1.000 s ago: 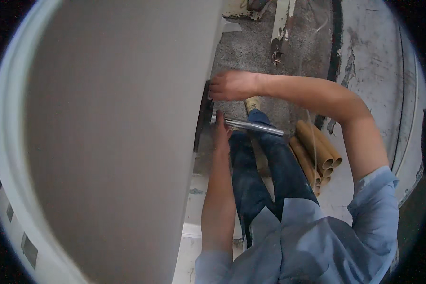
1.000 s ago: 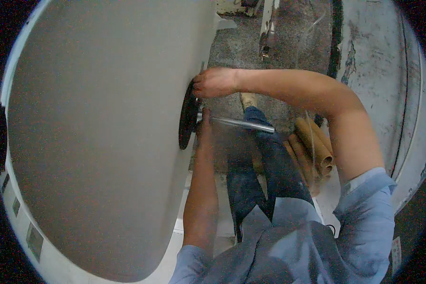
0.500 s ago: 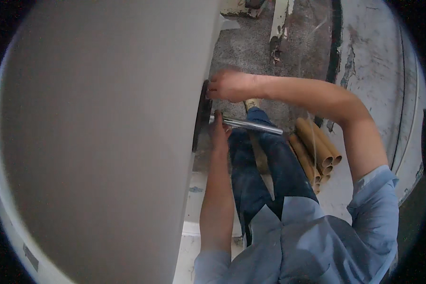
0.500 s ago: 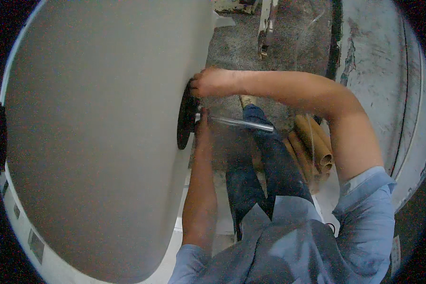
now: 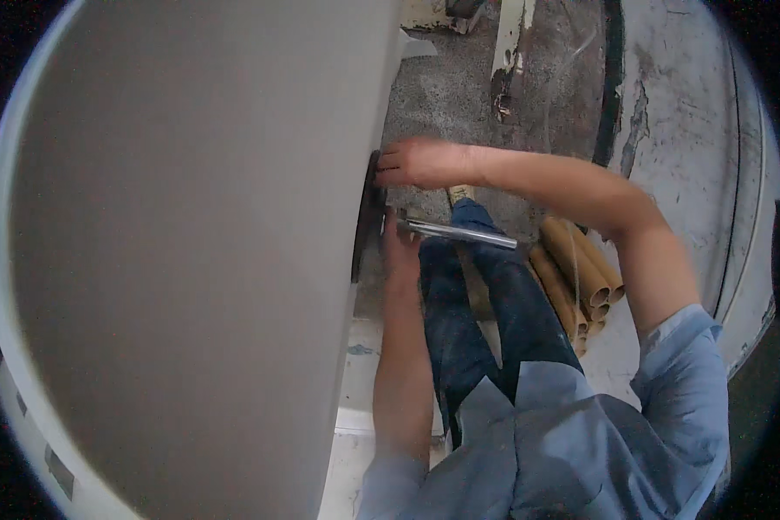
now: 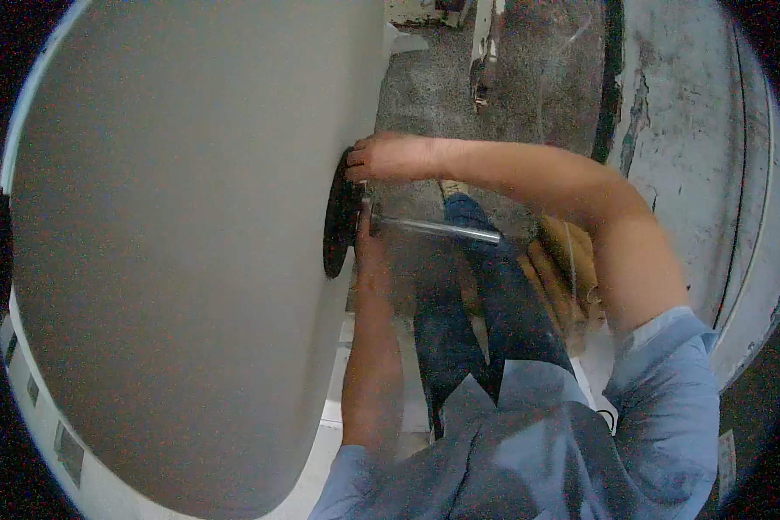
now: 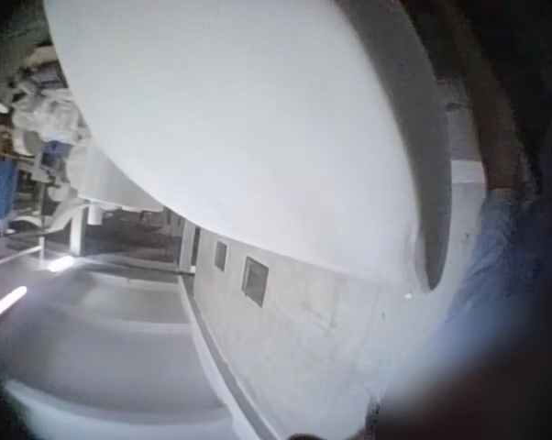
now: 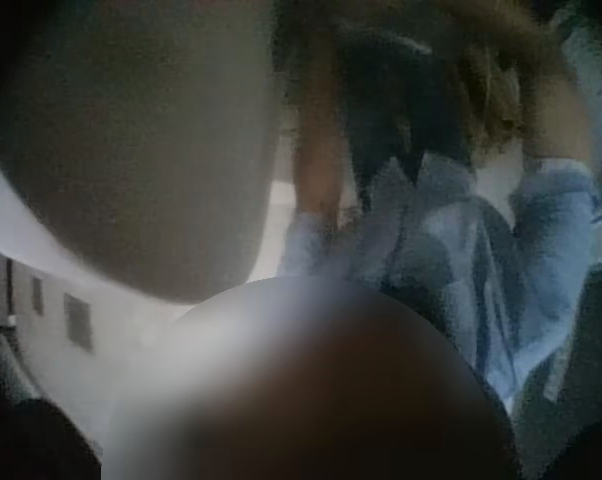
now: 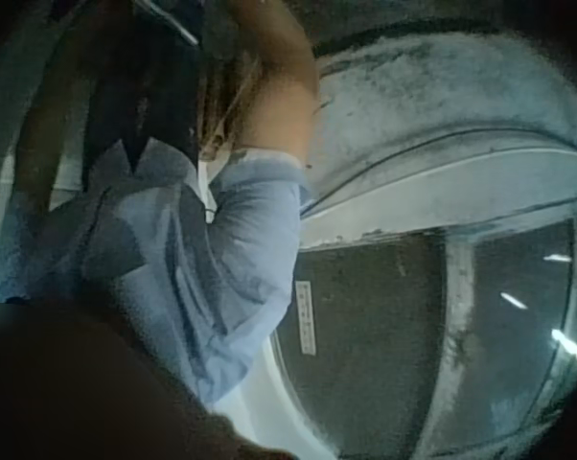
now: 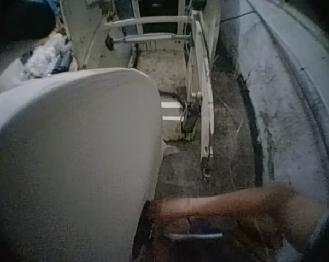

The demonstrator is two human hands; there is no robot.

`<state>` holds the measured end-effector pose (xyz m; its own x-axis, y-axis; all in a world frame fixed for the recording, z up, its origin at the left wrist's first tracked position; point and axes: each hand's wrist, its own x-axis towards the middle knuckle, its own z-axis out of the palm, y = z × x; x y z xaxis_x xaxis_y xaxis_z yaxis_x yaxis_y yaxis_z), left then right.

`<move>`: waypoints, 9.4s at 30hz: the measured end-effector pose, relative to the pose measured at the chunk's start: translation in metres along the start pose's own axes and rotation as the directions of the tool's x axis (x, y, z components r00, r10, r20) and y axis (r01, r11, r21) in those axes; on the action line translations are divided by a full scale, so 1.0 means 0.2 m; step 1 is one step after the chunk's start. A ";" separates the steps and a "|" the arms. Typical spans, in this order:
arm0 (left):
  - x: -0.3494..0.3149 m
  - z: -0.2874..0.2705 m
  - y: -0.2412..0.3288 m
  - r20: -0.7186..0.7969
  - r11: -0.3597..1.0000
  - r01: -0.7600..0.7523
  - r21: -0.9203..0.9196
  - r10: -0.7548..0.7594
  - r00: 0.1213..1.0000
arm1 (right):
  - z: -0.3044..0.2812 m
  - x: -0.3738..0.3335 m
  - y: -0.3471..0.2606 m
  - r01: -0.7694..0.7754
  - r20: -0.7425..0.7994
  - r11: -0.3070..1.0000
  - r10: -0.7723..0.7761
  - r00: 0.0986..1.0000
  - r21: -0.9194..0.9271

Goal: Mount a large roll of white paper onto a machine shaft.

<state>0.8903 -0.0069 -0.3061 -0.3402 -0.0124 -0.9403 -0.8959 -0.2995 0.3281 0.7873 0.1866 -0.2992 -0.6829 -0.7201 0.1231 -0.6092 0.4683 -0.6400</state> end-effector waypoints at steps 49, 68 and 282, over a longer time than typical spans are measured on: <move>0.10 -0.34 -0.07 -0.132 0.941 -0.169 -0.293 0.135 0.982 | 0.48 -0.02 -0.29 -0.833 0.032 0.394 0.898 0.440 0.389; 0.30 -0.19 -0.23 0.002 0.991 0.133 -0.013 -0.133 0.991 | 0.57 -0.44 -0.62 -0.521 0.233 0.033 0.869 0.436 0.853; -1.98 -0.46 1.06 0.472 -0.414 -0.366 0.834 0.878 0.082 | 0.18 -0.24 -0.43 -0.697 0.068 0.716 0.698 0.713 -0.035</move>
<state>0.8622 -0.1534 0.1273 -0.9493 0.1860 0.2536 0.2569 0.9237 0.2844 0.8875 0.1618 -0.2768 -0.8848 -0.2217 -0.4100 0.0257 0.8551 -0.5179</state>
